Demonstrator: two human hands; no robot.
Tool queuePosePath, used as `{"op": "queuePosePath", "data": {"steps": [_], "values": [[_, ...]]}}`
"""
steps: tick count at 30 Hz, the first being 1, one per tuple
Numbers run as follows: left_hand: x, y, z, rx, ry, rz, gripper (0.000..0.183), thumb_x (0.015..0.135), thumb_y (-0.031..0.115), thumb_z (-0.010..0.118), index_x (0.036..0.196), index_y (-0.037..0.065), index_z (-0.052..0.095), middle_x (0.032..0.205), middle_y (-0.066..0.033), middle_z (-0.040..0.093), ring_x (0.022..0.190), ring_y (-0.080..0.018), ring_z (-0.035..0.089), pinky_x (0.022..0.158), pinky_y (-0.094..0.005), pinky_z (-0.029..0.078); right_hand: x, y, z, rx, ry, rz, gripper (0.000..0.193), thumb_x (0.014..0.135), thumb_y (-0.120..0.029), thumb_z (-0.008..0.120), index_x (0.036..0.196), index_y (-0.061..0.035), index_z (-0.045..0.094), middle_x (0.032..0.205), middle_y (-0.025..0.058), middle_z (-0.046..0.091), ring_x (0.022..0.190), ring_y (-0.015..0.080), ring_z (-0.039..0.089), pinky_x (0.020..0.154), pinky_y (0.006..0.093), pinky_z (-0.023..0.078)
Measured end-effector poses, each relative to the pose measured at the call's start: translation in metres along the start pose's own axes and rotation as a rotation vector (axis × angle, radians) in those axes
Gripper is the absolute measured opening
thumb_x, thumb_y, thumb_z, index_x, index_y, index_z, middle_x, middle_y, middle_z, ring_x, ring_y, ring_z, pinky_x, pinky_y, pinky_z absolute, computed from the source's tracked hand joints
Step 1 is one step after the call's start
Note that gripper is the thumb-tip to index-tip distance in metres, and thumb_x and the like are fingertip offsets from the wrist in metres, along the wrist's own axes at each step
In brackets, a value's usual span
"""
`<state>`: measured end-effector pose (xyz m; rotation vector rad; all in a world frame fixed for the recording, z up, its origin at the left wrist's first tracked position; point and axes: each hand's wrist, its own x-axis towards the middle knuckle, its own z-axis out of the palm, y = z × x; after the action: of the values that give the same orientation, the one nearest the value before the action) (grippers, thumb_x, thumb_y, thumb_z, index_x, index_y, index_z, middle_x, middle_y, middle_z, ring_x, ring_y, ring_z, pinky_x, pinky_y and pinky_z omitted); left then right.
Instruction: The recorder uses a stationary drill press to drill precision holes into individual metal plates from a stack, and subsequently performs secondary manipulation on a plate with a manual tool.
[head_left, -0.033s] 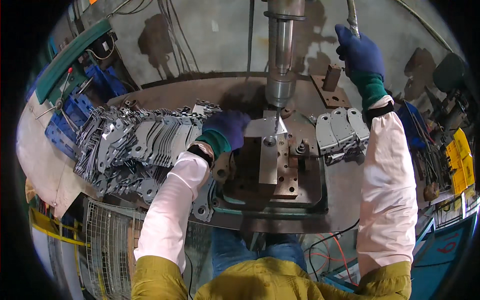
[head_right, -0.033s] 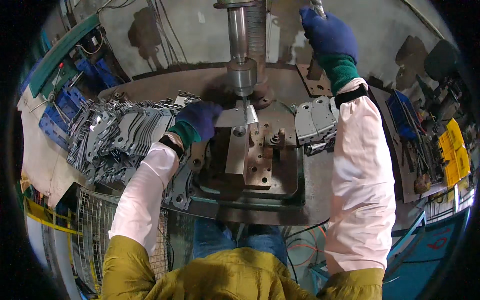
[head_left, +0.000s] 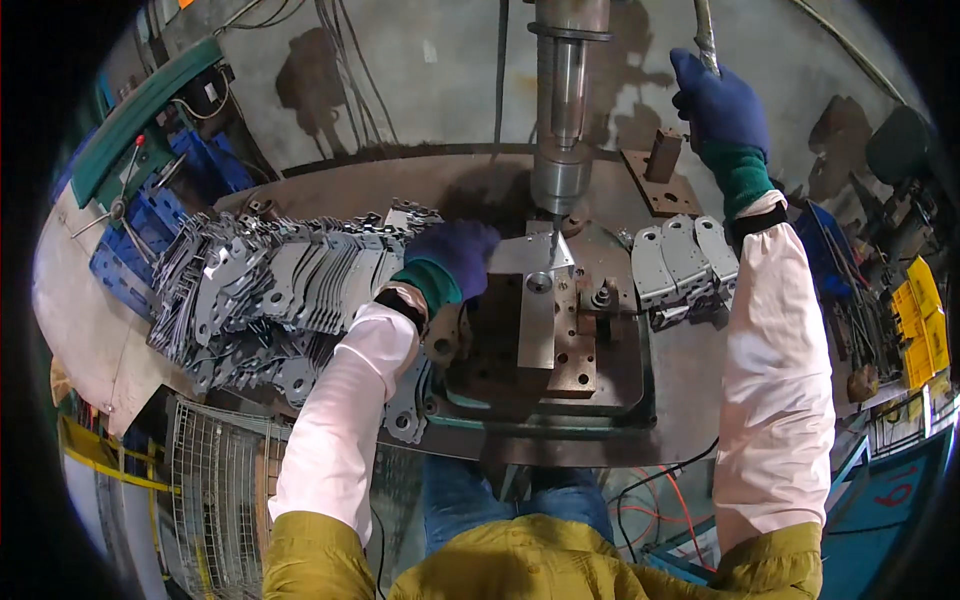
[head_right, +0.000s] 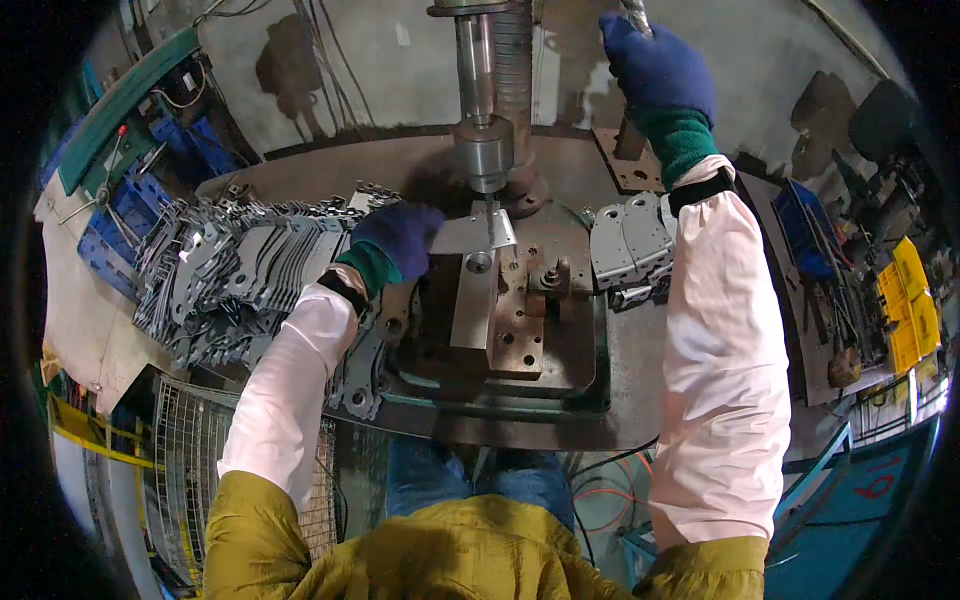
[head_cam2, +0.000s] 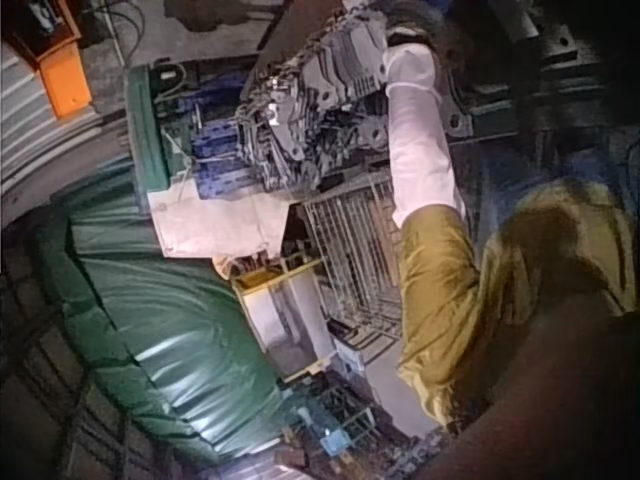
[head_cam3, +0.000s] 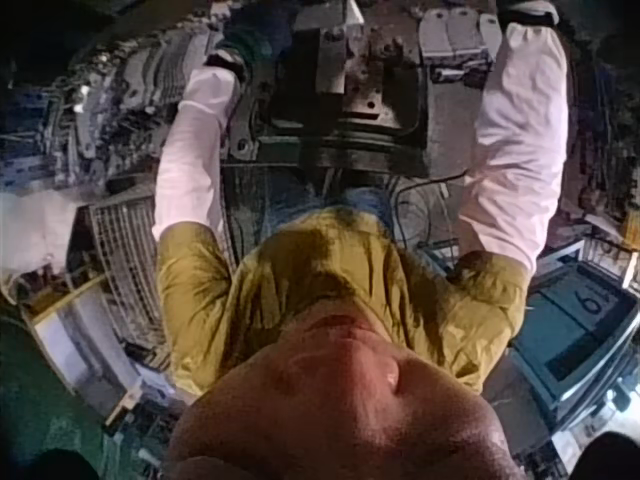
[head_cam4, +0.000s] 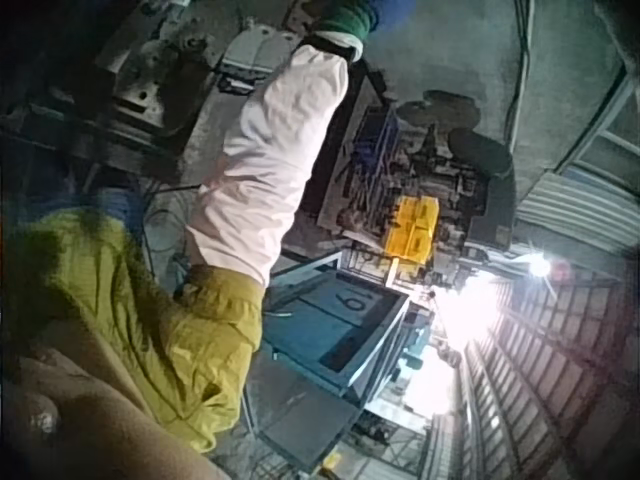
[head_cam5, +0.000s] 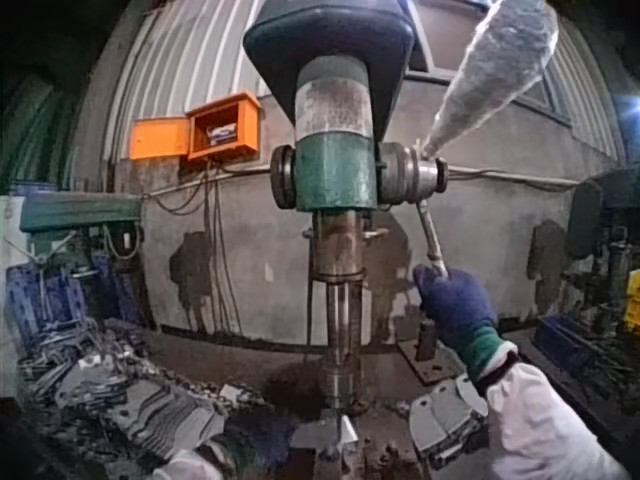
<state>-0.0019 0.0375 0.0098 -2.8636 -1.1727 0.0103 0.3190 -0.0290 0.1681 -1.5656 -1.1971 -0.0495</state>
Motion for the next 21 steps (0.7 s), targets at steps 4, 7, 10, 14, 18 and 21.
{"op": "queuePosePath", "data": {"steps": [4, 7, 10, 14, 18, 21], "values": [[0.000, 0.001, 0.000, -0.002, 0.056, 0.009, 0.031, 0.076, 0.018, 0.070, 0.107, 0.015, 0.068, 0.111, -0.0128, 0.069, 0.108, -0.0362, 0.066, 0.093, -0.0481, 0.055, 0.008, 0.005, 0.003, -0.201, 0.098, -0.063, 0.061, 0.089, -0.062, 0.062, 0.089, -0.0018, 0.072, 0.073, 0.0071, 0.070, 0.068, 0.0180, 0.066, 0.069, 0.0342, 0.051], [0.001, -0.002, 0.001, -0.002, 0.063, -0.013, 0.031, 0.077, 0.018, 0.068, 0.108, 0.017, 0.068, 0.111, -0.0119, 0.068, 0.109, -0.0356, 0.065, 0.094, -0.0478, 0.055, 0.012, 0.007, 0.012, -0.148, 0.158, -0.118, 0.065, 0.088, -0.067, 0.058, 0.090, -0.0038, 0.074, 0.074, 0.0075, 0.071, 0.070, 0.0210, 0.068, 0.072, 0.0358, 0.052], [0.001, -0.001, 0.000, -0.043, 0.066, -0.029, 0.030, 0.078, 0.018, 0.066, 0.108, 0.018, 0.068, 0.110, -0.0117, 0.068, 0.107, -0.0353, 0.065, 0.093, -0.0482, 0.054, 0.007, -0.013, 0.014, -0.200, 0.151, 0.077, 0.065, 0.088, -0.068, 0.056, 0.092, -0.0055, 0.074, 0.076, 0.0106, 0.072, 0.075, 0.0274, 0.070, 0.075, 0.0392, 0.052], [0.004, -0.011, 0.015, 0.025, 0.106, -0.017, 0.029, 0.079, 0.019, 0.065, 0.108, 0.019, 0.068, 0.108, -0.0120, 0.068, 0.105, -0.0355, 0.066, 0.092, -0.0487, 0.055, 0.017, -0.004, 0.024, -0.221, 0.228, -0.011, 0.062, 0.088, -0.067, 0.056, 0.097, -0.0088, 0.074, 0.081, 0.0144, 0.071, 0.083, 0.0352, 0.070, 0.078, 0.0434, 0.052], [0.008, -0.003, 0.005, -0.054, 0.043, -0.041, 0.030, 0.079, 0.020, 0.066, 0.109, 0.020, 0.067, 0.112, -0.0120, 0.067, 0.106, -0.0355, 0.066, 0.092, -0.0486, 0.055, 0.020, -0.001, 0.024, -0.214, 0.302, -0.005, 0.061, 0.088, -0.067, 0.057, 0.100, -0.0101, 0.073, 0.085, 0.0153, 0.072, 0.085, 0.0369, 0.069, 0.079, 0.0444, 0.052], [0.006, -0.002, 0.006, -0.028, 0.058, -0.032, 0.032, 0.078, 0.019, 0.067, 0.110, 0.019, 0.066, 0.110, -0.0118, 0.067, 0.104, -0.0366, 0.066, 0.089, -0.0498, 0.055, 0.023, 0.004, 0.025, -0.223, 0.291, -0.134, 0.059, 0.089, -0.066, 0.058, 0.100, -0.0101, 0.073, 0.086, 0.0140, 0.072, 0.085, 0.0348, 0.070, 0.077, 0.0429, 0.052]]}}
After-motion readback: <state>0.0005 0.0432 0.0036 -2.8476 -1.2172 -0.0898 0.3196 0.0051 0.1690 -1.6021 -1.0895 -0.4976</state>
